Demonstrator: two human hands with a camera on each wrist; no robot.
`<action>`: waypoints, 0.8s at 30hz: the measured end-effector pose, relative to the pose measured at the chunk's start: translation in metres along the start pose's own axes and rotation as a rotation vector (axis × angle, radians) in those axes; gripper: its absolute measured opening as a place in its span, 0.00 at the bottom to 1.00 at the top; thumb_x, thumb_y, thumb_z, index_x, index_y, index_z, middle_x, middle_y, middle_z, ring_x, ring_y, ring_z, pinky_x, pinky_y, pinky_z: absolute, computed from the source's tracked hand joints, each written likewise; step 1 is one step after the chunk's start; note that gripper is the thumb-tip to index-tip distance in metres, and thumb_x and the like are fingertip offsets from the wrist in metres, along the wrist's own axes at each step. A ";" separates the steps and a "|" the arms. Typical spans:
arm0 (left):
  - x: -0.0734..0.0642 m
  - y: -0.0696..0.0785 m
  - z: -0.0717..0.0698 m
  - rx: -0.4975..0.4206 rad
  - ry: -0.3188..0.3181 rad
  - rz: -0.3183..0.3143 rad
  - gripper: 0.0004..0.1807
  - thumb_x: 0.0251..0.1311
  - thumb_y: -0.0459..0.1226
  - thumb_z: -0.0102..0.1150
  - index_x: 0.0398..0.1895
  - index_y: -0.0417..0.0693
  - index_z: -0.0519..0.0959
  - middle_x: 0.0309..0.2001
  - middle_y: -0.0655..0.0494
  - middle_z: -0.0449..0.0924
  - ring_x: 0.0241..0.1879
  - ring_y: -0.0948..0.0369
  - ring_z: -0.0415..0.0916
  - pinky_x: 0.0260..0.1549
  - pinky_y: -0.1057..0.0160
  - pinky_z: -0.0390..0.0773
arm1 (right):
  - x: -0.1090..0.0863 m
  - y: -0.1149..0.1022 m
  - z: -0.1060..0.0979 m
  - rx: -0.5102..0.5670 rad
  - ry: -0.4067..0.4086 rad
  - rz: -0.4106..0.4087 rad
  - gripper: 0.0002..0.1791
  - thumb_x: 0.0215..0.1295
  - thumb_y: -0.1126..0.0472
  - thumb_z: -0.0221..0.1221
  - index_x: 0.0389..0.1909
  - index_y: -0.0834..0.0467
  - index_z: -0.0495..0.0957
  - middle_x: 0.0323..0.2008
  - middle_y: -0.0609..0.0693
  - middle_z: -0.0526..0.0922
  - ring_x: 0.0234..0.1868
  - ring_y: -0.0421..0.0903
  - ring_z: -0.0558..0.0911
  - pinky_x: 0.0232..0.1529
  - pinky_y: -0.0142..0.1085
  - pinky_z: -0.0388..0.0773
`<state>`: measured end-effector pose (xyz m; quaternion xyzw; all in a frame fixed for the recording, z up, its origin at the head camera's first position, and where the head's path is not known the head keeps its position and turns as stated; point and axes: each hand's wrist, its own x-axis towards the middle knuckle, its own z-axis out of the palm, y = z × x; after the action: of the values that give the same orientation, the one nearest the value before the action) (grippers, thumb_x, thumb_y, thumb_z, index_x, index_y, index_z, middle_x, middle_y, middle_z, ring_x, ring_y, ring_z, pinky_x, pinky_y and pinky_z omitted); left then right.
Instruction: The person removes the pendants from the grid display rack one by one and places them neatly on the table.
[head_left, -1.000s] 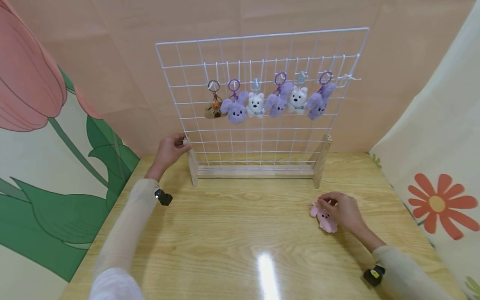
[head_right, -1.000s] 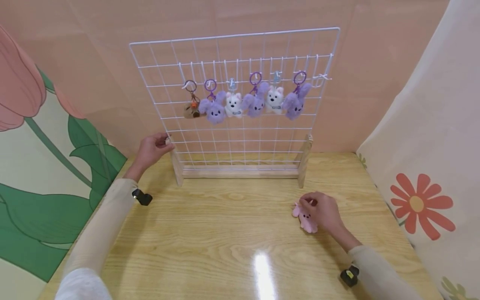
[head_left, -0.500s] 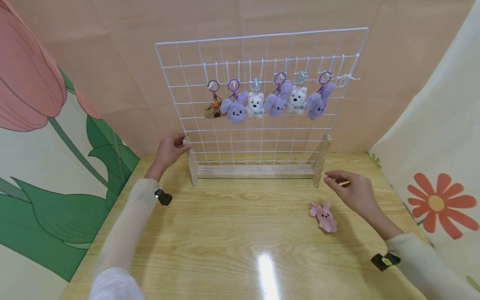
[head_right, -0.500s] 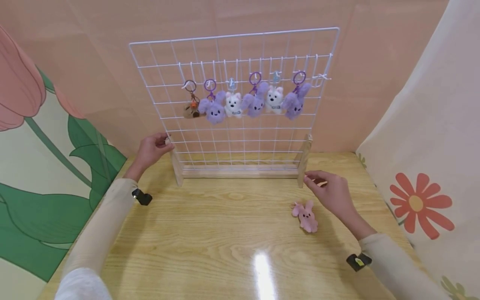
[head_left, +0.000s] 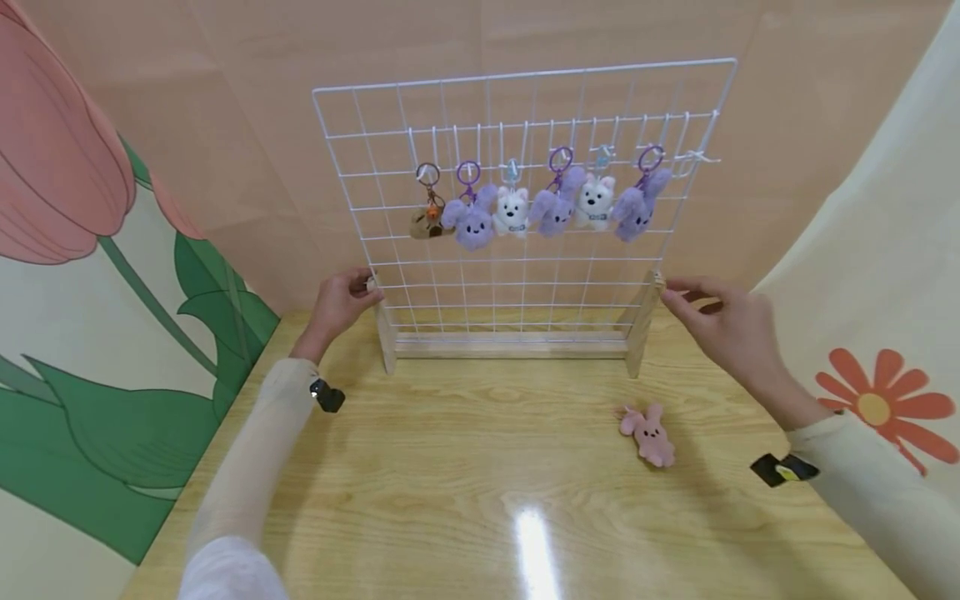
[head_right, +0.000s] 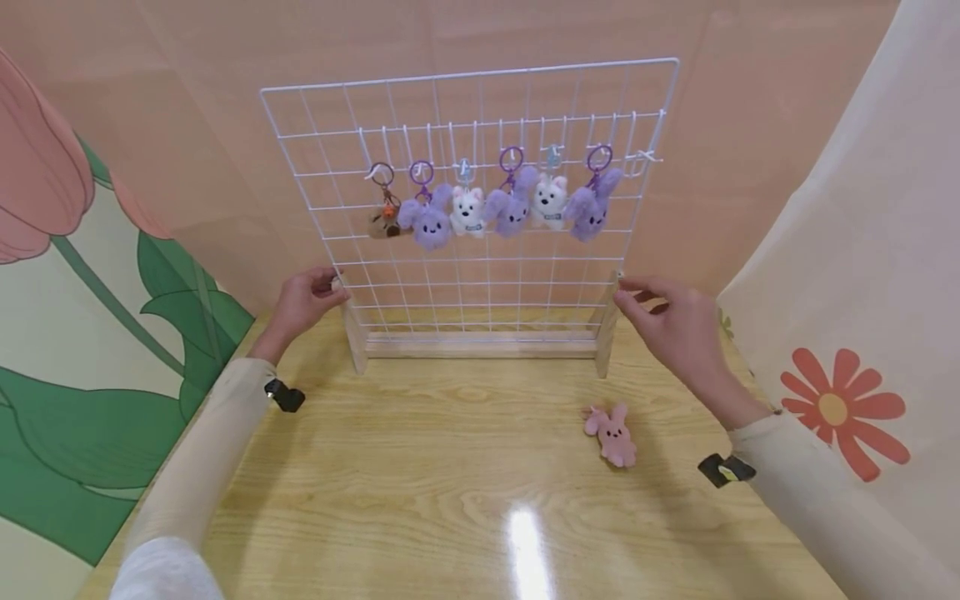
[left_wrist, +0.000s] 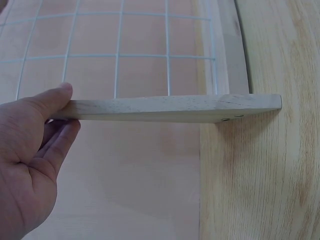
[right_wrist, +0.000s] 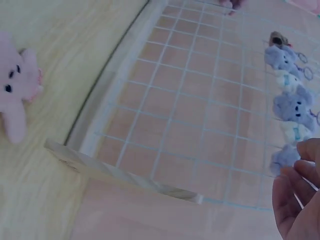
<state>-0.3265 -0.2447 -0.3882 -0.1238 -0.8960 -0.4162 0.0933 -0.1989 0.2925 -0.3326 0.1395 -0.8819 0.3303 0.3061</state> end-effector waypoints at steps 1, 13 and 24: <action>0.000 0.000 0.000 0.000 0.000 -0.003 0.27 0.67 0.37 0.67 0.64 0.32 0.75 0.58 0.35 0.80 0.53 0.44 0.83 0.53 0.50 0.85 | 0.004 -0.003 -0.002 -0.001 0.012 -0.006 0.12 0.65 0.60 0.70 0.47 0.60 0.89 0.37 0.63 0.89 0.31 0.10 0.73 0.32 0.08 0.70; 0.000 0.001 0.000 -0.019 -0.006 -0.009 0.26 0.67 0.36 0.67 0.64 0.32 0.75 0.58 0.35 0.80 0.54 0.44 0.82 0.53 0.51 0.85 | 0.051 -0.025 -0.016 0.004 0.168 -0.047 0.17 0.66 0.55 0.69 0.50 0.60 0.88 0.43 0.62 0.89 0.34 0.12 0.75 0.34 0.08 0.69; 0.001 0.001 0.000 -0.012 -0.008 -0.012 0.25 0.68 0.35 0.66 0.64 0.31 0.75 0.58 0.34 0.80 0.55 0.43 0.82 0.54 0.52 0.85 | 0.078 -0.041 -0.014 0.035 0.207 0.028 0.21 0.67 0.50 0.67 0.55 0.57 0.86 0.52 0.55 0.88 0.35 0.16 0.76 0.34 0.11 0.72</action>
<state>-0.3266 -0.2435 -0.3872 -0.1209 -0.8945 -0.4217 0.0863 -0.2345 0.2680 -0.2545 0.0974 -0.8415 0.3626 0.3885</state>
